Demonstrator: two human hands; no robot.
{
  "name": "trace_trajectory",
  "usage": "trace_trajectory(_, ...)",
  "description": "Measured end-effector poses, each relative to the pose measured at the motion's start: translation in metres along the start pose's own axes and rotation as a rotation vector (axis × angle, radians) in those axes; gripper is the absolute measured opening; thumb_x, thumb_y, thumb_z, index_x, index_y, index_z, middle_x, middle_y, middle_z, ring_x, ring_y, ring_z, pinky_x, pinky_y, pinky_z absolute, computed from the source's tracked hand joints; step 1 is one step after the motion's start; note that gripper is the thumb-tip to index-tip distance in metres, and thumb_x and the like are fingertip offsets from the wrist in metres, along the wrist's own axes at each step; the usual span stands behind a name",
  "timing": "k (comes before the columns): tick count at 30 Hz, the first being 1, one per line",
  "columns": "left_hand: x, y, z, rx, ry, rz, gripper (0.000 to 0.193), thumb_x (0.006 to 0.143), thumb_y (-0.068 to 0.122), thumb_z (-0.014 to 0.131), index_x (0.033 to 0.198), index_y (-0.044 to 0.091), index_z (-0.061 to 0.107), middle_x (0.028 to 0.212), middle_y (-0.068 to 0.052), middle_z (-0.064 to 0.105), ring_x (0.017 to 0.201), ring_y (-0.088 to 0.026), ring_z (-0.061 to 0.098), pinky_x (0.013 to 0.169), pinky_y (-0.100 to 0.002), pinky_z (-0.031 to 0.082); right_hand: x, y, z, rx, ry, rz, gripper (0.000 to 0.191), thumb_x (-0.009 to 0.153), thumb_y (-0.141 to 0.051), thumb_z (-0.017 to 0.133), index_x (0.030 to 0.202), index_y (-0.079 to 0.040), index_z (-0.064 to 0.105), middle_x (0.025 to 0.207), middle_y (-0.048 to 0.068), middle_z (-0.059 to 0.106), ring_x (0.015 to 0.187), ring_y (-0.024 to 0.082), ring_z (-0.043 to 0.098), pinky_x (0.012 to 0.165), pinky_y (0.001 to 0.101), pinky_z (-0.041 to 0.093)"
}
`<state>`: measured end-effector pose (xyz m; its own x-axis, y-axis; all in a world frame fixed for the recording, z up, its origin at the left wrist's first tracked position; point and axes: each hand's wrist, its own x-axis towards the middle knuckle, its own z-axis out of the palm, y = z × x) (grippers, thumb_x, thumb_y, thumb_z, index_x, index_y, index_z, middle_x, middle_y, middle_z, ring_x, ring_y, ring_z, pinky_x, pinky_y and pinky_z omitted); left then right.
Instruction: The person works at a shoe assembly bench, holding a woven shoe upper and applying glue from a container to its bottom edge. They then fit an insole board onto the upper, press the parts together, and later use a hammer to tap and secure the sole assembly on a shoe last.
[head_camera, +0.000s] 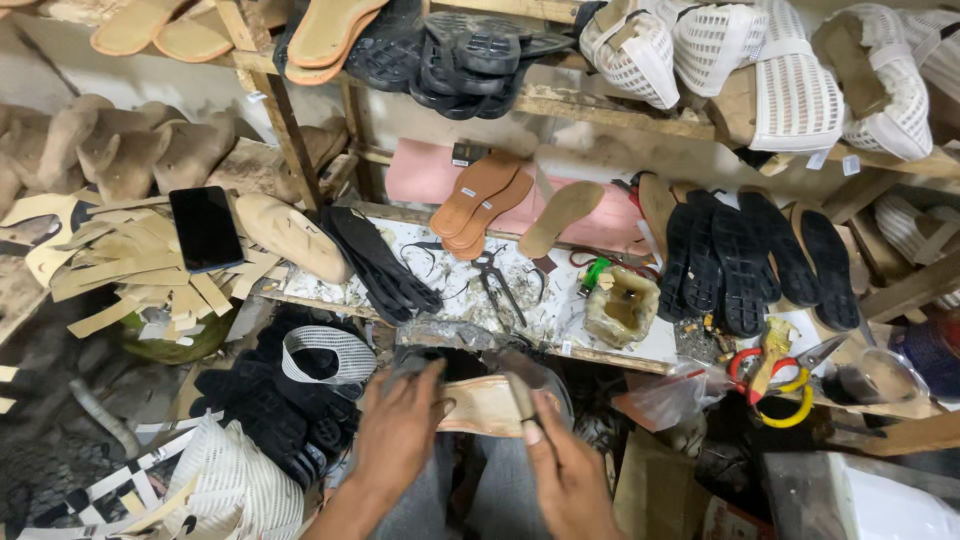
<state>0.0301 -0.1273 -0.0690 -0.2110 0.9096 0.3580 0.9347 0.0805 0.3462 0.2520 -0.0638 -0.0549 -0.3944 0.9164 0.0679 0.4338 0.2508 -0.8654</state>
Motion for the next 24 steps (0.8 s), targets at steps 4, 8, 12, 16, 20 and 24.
trace_trajectory(4,0.013,0.028,0.011,0.05,-0.04,0.217,0.072,0.077,0.009,0.063,0.147,0.011,0.048,0.146,-0.018,0.056,0.126,-0.036,0.055,0.11,-0.051,0.036,-0.009,0.034,-0.002,0.232,0.098,0.049,0.052,0.098,-0.021,0.06,0.15,-0.016,0.056,0.074,0.003,0.067,0.065,0.007,0.057,0.061,0.0254,0.051)
trace_trajectory(8,0.027,0.045,0.022,0.203,-0.408,0.148,0.088,0.083,0.052,0.073,0.158,0.026,0.033,0.15,-0.018,0.044,0.13,-0.04,0.044,0.106,-0.06,0.031,-0.024,0.068,0.005,0.386,0.137,0.251,0.054,0.095,-0.02,0.06,0.148,-0.02,0.057,0.06,0.004,0.062,0.045,0.008,0.047,0.043,0.0255,0.038)
trace_trajectory(12,0.04,0.041,0.034,0.298,-0.419,0.28,0.11,0.066,0.058,0.083,0.159,0.024,0.037,0.142,-0.021,0.049,0.135,-0.041,0.044,0.111,-0.059,0.03,-0.031,0.082,0.004,0.512,0.193,0.27,0.057,0.094,-0.018,0.061,0.15,-0.017,0.055,0.061,0.007,0.061,0.041,0.008,0.043,0.04,0.0258,0.034)
trace_trajectory(16,0.05,0.036,0.041,0.223,-0.411,0.377,0.1,0.071,0.056,0.084,0.153,0.015,0.041,0.137,-0.025,0.05,0.12,-0.039,0.051,0.096,-0.05,0.042,-0.012,0.057,-0.006,0.239,0.172,0.402,0.056,0.097,-0.026,0.066,0.151,-0.018,0.054,0.073,0.01,0.074,0.056,0.014,0.056,0.053,0.0304,0.046)
trace_trajectory(20,0.051,0.035,0.019,0.203,-0.487,0.445,0.095,0.074,0.05,0.085,0.155,0.021,0.044,0.129,-0.02,0.055,0.111,-0.038,0.056,0.092,-0.05,0.045,0.038,0.007,-0.017,0.09,0.085,-0.384,0.049,0.104,-0.021,0.06,0.149,-0.003,0.051,0.116,0.022,0.073,0.101,0.028,0.071,0.083,0.0361,0.054)
trace_trajectory(24,0.031,0.018,-0.027,-0.183,-0.262,0.466,0.084,0.078,0.044,0.084,0.153,0.027,0.051,0.133,-0.017,0.058,0.117,-0.035,0.059,0.094,-0.047,0.048,0.095,-0.028,-0.031,-0.183,0.016,-0.325,0.047,0.095,-0.024,0.068,0.14,-0.01,0.061,0.107,0.021,0.074,0.094,0.034,0.073,0.084,0.0394,0.055)
